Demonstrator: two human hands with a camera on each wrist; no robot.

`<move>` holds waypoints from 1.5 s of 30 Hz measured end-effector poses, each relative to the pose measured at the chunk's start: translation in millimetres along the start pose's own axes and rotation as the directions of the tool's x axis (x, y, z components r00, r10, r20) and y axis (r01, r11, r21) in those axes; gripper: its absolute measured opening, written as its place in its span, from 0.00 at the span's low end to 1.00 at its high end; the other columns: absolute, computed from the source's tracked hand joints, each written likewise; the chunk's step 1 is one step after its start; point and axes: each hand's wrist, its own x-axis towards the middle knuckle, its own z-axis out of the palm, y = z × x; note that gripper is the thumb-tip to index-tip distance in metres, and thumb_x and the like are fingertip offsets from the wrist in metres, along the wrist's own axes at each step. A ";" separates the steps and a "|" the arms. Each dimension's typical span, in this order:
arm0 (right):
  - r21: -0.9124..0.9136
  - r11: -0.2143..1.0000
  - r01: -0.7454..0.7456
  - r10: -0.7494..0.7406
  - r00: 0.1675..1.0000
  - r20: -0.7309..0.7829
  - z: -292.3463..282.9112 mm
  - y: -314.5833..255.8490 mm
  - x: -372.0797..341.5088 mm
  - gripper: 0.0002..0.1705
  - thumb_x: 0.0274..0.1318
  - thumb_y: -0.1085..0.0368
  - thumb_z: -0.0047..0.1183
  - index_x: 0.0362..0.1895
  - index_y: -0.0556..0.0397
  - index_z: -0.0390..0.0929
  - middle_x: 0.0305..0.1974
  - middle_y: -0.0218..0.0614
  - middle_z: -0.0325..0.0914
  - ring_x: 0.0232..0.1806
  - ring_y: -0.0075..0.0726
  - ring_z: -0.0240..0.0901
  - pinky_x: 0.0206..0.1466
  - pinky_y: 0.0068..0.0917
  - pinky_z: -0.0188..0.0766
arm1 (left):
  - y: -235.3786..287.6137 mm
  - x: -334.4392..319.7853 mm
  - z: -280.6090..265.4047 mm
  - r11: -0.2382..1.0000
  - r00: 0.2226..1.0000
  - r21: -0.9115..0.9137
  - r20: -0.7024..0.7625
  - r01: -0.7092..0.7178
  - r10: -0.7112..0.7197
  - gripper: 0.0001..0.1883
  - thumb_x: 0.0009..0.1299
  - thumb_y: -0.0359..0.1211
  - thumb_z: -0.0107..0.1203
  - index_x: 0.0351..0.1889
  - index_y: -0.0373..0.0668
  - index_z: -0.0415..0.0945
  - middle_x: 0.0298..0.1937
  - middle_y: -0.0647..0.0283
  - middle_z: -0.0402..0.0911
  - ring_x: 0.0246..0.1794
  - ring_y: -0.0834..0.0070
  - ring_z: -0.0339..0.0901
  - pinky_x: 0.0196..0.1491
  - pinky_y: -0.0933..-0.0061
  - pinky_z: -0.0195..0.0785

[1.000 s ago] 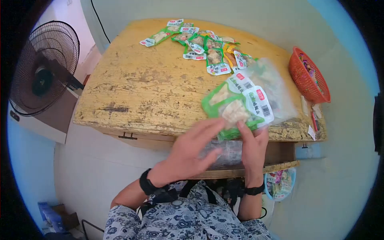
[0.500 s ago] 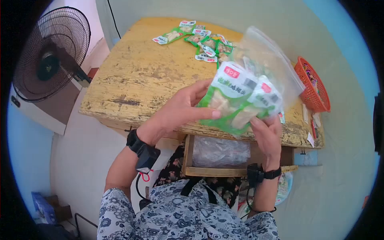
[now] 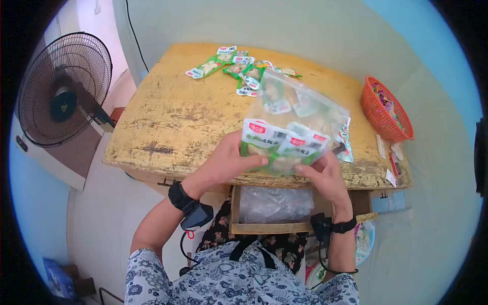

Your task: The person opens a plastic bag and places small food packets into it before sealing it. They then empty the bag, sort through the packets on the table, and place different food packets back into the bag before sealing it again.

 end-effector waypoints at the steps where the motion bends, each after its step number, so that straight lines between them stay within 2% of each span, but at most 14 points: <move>1: -0.034 0.999 0.023 -0.024 1.000 -0.012 0.2 -4.2 -2.0 0.37 0.56 0.74 0.66 0.69 0.60 0.66 0.62 0.38 0.76 0.64 0.35 0.73 0.70 0.36 0.67 | 5.1 1.7 2.0 0.998 0.999 0.060 -0.028 -0.019 0.021 0.25 0.64 0.27 0.67 0.60 0.35 0.77 0.54 0.62 0.85 0.53 0.78 0.79 0.58 0.70 0.72; 6: -0.100 0.993 0.065 -0.073 0.994 -0.077 2.8 1.3 -2.3 0.43 0.53 0.72 0.69 0.72 0.58 0.63 0.64 0.40 0.73 0.66 0.36 0.70 0.71 0.37 0.65 | -10.2 12.8 11.9 0.962 0.980 0.256 -0.143 -0.098 0.139 0.24 0.62 0.28 0.65 0.57 0.33 0.77 0.49 0.59 0.87 0.47 0.77 0.82 0.51 0.70 0.75; 11: -0.034 0.995 0.090 -0.095 0.983 -0.157 9.0 10.8 10.6 0.48 0.51 0.69 0.71 0.74 0.58 0.59 0.66 0.43 0.71 0.68 0.36 0.69 0.72 0.36 0.64 | -10.1 16.9 11.7 0.952 0.981 0.303 -0.175 -0.030 0.086 0.26 0.60 0.30 0.68 0.57 0.34 0.76 0.50 0.59 0.86 0.50 0.75 0.81 0.55 0.69 0.74; 14: -0.418 0.879 0.231 -0.312 0.940 -0.137 15.2 22.1 16.6 0.48 0.51 0.68 0.71 0.74 0.59 0.58 0.65 0.45 0.71 0.67 0.37 0.69 0.70 0.34 0.65 | -8.9 19.8 13.1 0.909 0.969 0.416 -0.211 -0.031 0.129 0.26 0.59 0.29 0.69 0.56 0.33 0.76 0.50 0.58 0.86 0.49 0.74 0.82 0.54 0.69 0.75; 17: -0.543 0.801 0.252 -0.378 0.916 -0.133 24.6 7.0 16.7 0.47 0.51 0.68 0.70 0.73 0.59 0.60 0.64 0.45 0.73 0.65 0.36 0.71 0.68 0.33 0.67 | -14.6 18.6 15.4 0.864 0.947 0.497 -0.232 -0.083 0.224 0.26 0.58 0.30 0.70 0.56 0.34 0.76 0.46 0.55 0.87 0.47 0.72 0.84 0.51 0.67 0.76; 18: -0.443 0.870 0.217 -0.313 0.937 -0.154 21.1 9.7 19.4 0.45 0.52 0.68 0.70 0.72 0.59 0.62 0.63 0.43 0.75 0.63 0.35 0.72 0.67 0.32 0.68 | -14.7 18.6 15.4 0.849 0.934 0.516 -0.237 -0.112 0.267 0.26 0.58 0.30 0.70 0.55 0.34 0.76 0.45 0.55 0.87 0.46 0.71 0.85 0.50 0.66 0.77; 20: -0.224 0.965 0.134 -0.173 0.971 -0.163 7.8 17.6 26.2 0.41 0.53 0.68 0.69 0.71 0.59 0.65 0.60 0.40 0.78 0.60 0.32 0.74 0.64 0.31 0.70 | -10.6 19.1 9.3 0.933 0.981 0.358 -0.168 -0.028 0.094 0.27 0.61 0.30 0.70 0.58 0.34 0.75 0.50 0.57 0.86 0.49 0.72 0.83 0.54 0.66 0.76; 24: -0.099 0.992 0.074 -0.082 0.994 -0.077 -11.8 2.8 29.2 0.35 0.56 0.69 0.68 0.67 0.58 0.70 0.55 0.34 0.81 0.56 0.26 0.76 0.60 0.28 0.72 | -6.5 21.7 -3.6 1.000 0.999 -0.012 -0.045 0.027 -0.027 0.28 0.66 0.29 0.69 0.63 0.35 0.73 0.56 0.59 0.84 0.54 0.74 0.82 0.59 0.67 0.75; 27: -0.119 0.991 0.064 -0.072 0.995 -0.063 -16.5 2.0 25.9 0.33 0.58 0.71 0.67 0.67 0.58 0.71 0.55 0.32 0.81 0.55 0.24 0.76 0.58 0.27 0.73 | -0.5 19.8 -7.5 0.985 0.988 -0.072 0.037 0.155 -0.153 0.29 0.67 0.28 0.67 0.65 0.35 0.71 0.59 0.60 0.83 0.57 0.74 0.80 0.62 0.68 0.73; 29: -0.183 0.983 -0.024 0.009 0.997 -0.082 -19.5 8.7 27.1 0.33 0.58 0.72 0.66 0.67 0.58 0.70 0.56 0.32 0.81 0.54 0.24 0.76 0.58 0.28 0.74 | 0.3 19.9 -5.9 0.985 0.987 -0.071 0.036 0.159 -0.156 0.28 0.68 0.28 0.67 0.65 0.35 0.70 0.59 0.60 0.82 0.59 0.75 0.79 0.64 0.68 0.72; 35: -0.152 0.973 0.174 -0.185 0.981 -0.058 -20.7 17.8 21.6 0.29 0.59 0.68 0.66 0.64 0.56 0.74 0.50 0.29 0.83 0.48 0.22 0.76 0.52 0.25 0.73 | 2.8 17.0 -5.5 0.991 1.000 0.131 0.001 -0.013 0.013 0.29 0.69 0.29 0.67 0.67 0.35 0.69 0.61 0.60 0.81 0.61 0.74 0.77 0.66 0.68 0.69; 38: -0.395 0.919 0.013 -0.050 0.995 -0.084 -19.2 2.2 15.7 0.27 0.60 0.65 0.66 0.63 0.55 0.77 0.46 0.28 0.84 0.43 0.20 0.74 0.46 0.23 0.72 | -4.8 12.5 -3.2 0.981 1.000 0.192 -0.025 0.010 -0.005 0.31 0.68 0.28 0.68 0.67 0.35 0.68 0.61 0.60 0.80 0.62 0.73 0.76 0.66 0.68 0.69; 42: -0.254 0.960 0.117 -0.148 0.983 -0.105 -16.8 20.8 21.9 0.26 0.60 0.65 0.65 0.62 0.54 0.77 0.44 0.27 0.84 0.38 0.19 0.72 0.41 0.23 0.71 | -9.4 16.7 2.9 0.996 0.994 0.076 -0.105 0.042 -0.033 0.33 0.65 0.29 0.70 0.67 0.35 0.69 0.61 0.60 0.80 0.62 0.73 0.77 0.66 0.68 0.68; 45: -0.172 0.977 0.127 -0.145 0.985 -0.095 -17.7 27.3 23.7 0.27 0.60 0.65 0.64 0.63 0.53 0.76 0.43 0.30 0.83 0.36 0.20 0.71 0.40 0.26 0.71 | 1.6 15.7 12.1 0.981 0.993 0.188 -0.116 0.058 -0.037 0.33 0.61 0.29 0.73 0.64 0.36 0.72 0.60 0.59 0.81 0.60 0.73 0.78 0.64 0.68 0.69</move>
